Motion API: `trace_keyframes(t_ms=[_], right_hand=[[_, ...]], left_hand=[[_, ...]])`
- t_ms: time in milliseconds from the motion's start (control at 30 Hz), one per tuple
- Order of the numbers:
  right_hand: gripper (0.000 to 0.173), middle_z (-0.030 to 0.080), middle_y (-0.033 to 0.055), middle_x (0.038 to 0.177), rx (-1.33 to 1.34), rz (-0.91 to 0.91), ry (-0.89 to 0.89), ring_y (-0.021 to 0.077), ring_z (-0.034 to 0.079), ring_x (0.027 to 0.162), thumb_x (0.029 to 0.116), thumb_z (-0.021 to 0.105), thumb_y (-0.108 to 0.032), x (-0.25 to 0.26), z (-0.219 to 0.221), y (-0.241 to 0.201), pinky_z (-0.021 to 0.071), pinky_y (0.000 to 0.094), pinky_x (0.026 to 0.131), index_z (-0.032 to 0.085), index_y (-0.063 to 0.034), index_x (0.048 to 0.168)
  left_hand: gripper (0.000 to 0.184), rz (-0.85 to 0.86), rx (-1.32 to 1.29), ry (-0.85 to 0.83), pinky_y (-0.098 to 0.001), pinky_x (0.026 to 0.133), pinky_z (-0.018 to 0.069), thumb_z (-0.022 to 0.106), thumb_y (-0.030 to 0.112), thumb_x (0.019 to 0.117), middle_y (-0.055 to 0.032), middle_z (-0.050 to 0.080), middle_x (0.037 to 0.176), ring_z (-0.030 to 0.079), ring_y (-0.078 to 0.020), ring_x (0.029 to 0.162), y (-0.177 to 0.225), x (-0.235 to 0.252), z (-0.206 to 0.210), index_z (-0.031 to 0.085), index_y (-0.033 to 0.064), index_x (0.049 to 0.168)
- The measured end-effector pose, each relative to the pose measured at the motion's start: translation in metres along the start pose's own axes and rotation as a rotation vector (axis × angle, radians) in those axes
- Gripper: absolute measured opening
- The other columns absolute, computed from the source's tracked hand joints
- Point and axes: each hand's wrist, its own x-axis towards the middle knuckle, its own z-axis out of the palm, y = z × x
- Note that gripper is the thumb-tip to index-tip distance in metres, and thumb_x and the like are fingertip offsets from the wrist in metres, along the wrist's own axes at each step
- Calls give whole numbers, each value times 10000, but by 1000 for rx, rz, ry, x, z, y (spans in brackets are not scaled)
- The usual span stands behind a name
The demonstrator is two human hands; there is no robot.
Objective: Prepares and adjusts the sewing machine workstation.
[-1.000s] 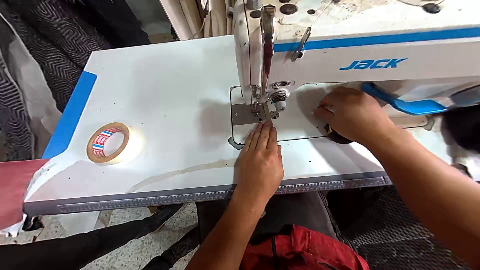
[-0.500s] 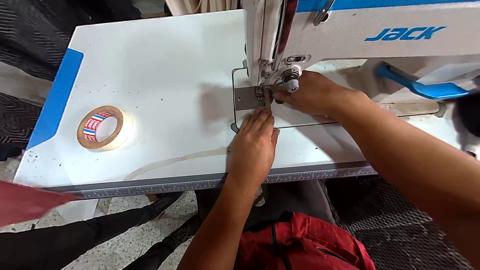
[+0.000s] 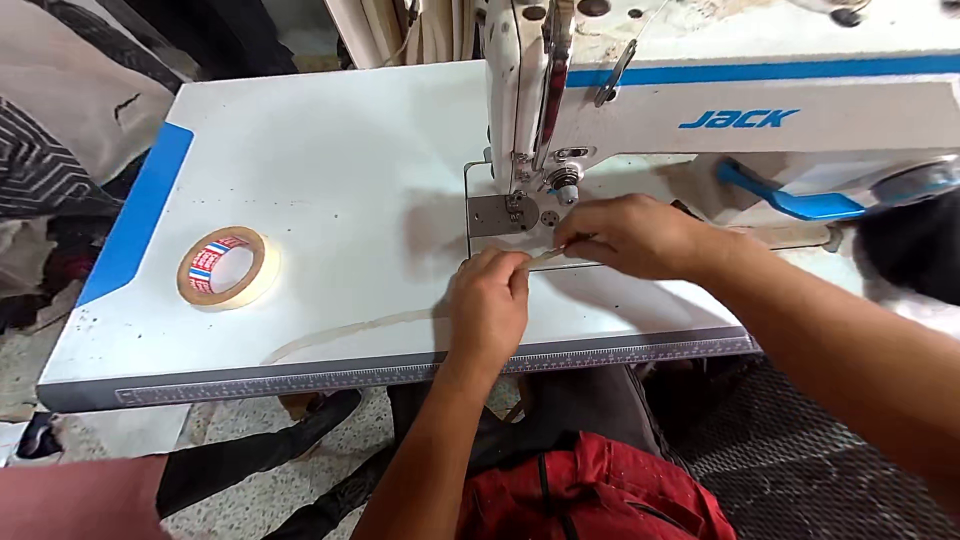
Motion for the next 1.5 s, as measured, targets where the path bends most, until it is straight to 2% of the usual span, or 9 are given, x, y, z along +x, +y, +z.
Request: trace_keyframes(t_ms=[133, 267, 433, 567, 733, 833, 1133, 1333, 1500], right_hand=[[165, 734, -29, 989, 81, -157, 170, 45, 689, 868, 1008, 649, -216, -2, -1, -28, 598, 242, 766, 763, -131, 1092], [193, 757, -14, 992, -14, -266, 162, 82, 716, 897, 1029, 598, -217, 2, -9, -52, 592, 288, 743, 770, -136, 1058], [301, 594, -63, 704, -121, -209, 95, 55, 561, 592, 1026, 582, -382, -5, -17, -58, 434, 271, 497, 656, -161, 836], [222, 720, -47, 931, -85, -232, 40, 51, 677, 784, 1042, 556, -273, -7, -19, -69, 567, 254, 657, 733, -154, 1105], [245, 678, -55, 816, -92, -137, -17, 55, 640, 692, 1030, 578, -342, -6, -23, -44, 540, 286, 596, 715, -163, 936], [188, 724, -30, 890, -79, 30, -80, 123, 692, 808, 1003, 633, -329, 4, -25, 3, 584, 430, 736, 757, -190, 978], [420, 524, 352, 1414, 118, 609, -485, 452, 469, 1367, 1125, 396, -172, 78, -33, 9, 312, 549, 1144, 548, 154, 1342], [374, 539, 308, 1423, 163, 577, -370, 386, 478, 1376, 1115, 411, -125, 75, -25, 13, 324, 473, 1159, 557, 115, 1362], [436, 584, 336, 1348, -68, 607, -476, 479, 535, 1299, 1138, 347, -207, 75, -34, -9, 376, 613, 1075, 595, 104, 1317]], left_hand=[[108, 167, -73, 167, -223, 679, 578, 683, 158, 973, 56, 692, 956, 657, -22, 797, -31, -6, 2, 770, 168, 1035], [126, 238, -32, 121, -180, 614, 537, 657, 220, 997, 83, 673, 872, 632, 0, 742, -19, -24, -22, 776, 178, 1001], [138, 271, 7, 118, -152, 567, 494, 656, 254, 995, 97, 643, 816, 586, 14, 677, -20, -37, -26, 773, 182, 976], [138, 289, -11, 125, -146, 566, 492, 652, 256, 996, 98, 643, 821, 581, 17, 674, -18, -40, -25, 768, 183, 976], [172, 233, -7, 101, -170, 590, 512, 614, 223, 1022, 78, 663, 877, 594, 1, 690, -22, -39, -15, 772, 169, 1060], [205, 110, 52, 62, -324, 699, 583, 590, 142, 1036, -9, 726, 974, 671, -113, 768, -25, -20, 4, 772, 143, 1131], [253, 281, 399, 200, -398, 819, 589, 625, 113, 997, -96, 705, 956, 689, -255, 953, -44, 32, 40, 771, 136, 1202], [182, 297, 385, 277, -370, 823, 600, 644, 191, 996, -67, 738, 947, 715, -211, 941, -48, 40, 47, 799, 99, 1025], [175, 344, 334, 322, -380, 794, 602, 641, 192, 1001, -75, 720, 914, 713, -222, 899, -53, 42, 50, 776, 85, 1035]])
